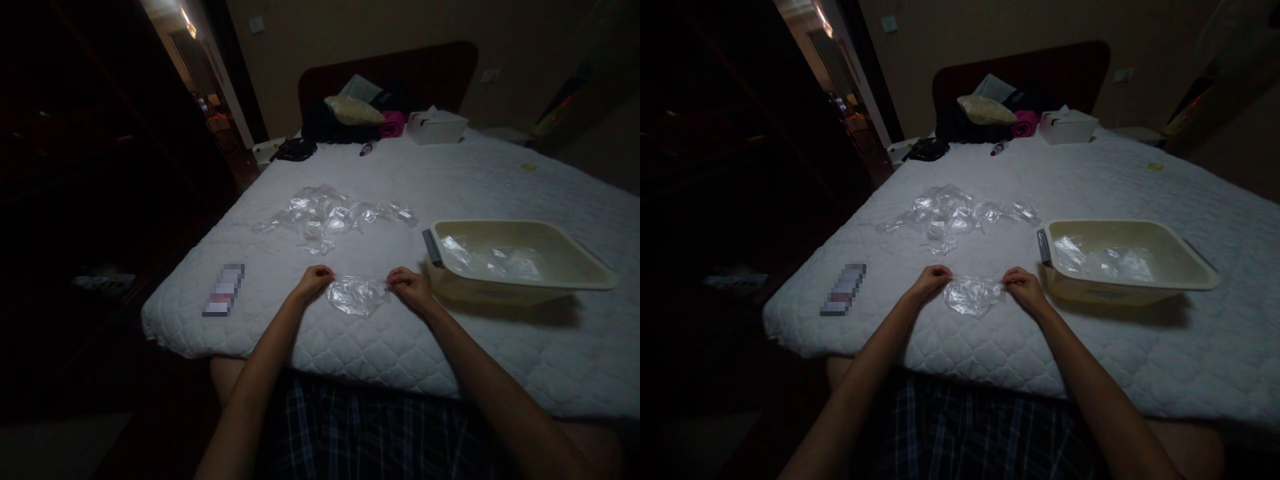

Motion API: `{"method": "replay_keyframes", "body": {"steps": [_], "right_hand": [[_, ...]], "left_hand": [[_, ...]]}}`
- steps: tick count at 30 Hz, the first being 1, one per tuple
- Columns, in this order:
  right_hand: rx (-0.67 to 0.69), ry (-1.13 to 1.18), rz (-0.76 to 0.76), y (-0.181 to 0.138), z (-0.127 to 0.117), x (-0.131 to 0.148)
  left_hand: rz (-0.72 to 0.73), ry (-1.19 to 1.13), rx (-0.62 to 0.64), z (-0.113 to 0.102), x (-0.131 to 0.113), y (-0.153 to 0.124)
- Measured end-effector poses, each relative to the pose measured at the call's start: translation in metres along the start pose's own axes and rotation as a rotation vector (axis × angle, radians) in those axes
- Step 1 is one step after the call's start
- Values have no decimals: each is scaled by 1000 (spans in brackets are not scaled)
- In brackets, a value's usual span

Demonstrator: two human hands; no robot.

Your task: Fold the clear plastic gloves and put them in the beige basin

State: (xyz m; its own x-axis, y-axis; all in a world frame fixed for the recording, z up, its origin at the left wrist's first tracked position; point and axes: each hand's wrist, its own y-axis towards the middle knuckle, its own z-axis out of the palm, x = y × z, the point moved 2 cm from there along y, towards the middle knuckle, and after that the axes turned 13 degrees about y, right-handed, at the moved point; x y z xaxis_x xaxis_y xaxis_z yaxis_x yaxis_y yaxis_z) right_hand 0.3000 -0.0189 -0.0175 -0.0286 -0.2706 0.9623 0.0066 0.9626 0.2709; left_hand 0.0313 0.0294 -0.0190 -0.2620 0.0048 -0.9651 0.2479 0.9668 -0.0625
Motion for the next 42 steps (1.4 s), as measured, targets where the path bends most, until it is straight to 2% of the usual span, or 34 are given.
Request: {"method": "replay_keyframes", "body": {"steps": [13, 17, 19, 22, 24, 27, 29, 32, 34, 38, 42], "right_hand": [[112, -73, 14, -7, 2, 12], [63, -45, -38, -7, -1, 15], [9, -82, -82, -7, -1, 20], [-3, -218, -136, -7, 3, 30], [60, -310, -151, -7, 10, 38], [189, -443, -132, -10, 23, 43], [224, -540, -94, -14, 28, 42], [234, -635, -27, -19, 31, 34], [256, -637, -9, -21, 30, 27], [242, -509, 15, -21, 26, 21], [76, -324, 125, -18, 16, 22]], "left_hand": [[-70, -63, -21, 3, 0, -4], [-73, -56, -134, 2, -4, -7], [-40, -2, -205, 0, -7, -10], [140, 248, -241, -3, -19, -16], [288, 474, -179, -2, -30, -22], [439, 781, -15, 3, -45, -29], [472, 927, 82, 8, -50, -33], [444, 1031, 172, 14, -48, -36], [427, 1010, 179, 15, -44, -37], [387, 812, 92, 10, -38, -36], [233, 590, -135, -7, -31, -32]]}}
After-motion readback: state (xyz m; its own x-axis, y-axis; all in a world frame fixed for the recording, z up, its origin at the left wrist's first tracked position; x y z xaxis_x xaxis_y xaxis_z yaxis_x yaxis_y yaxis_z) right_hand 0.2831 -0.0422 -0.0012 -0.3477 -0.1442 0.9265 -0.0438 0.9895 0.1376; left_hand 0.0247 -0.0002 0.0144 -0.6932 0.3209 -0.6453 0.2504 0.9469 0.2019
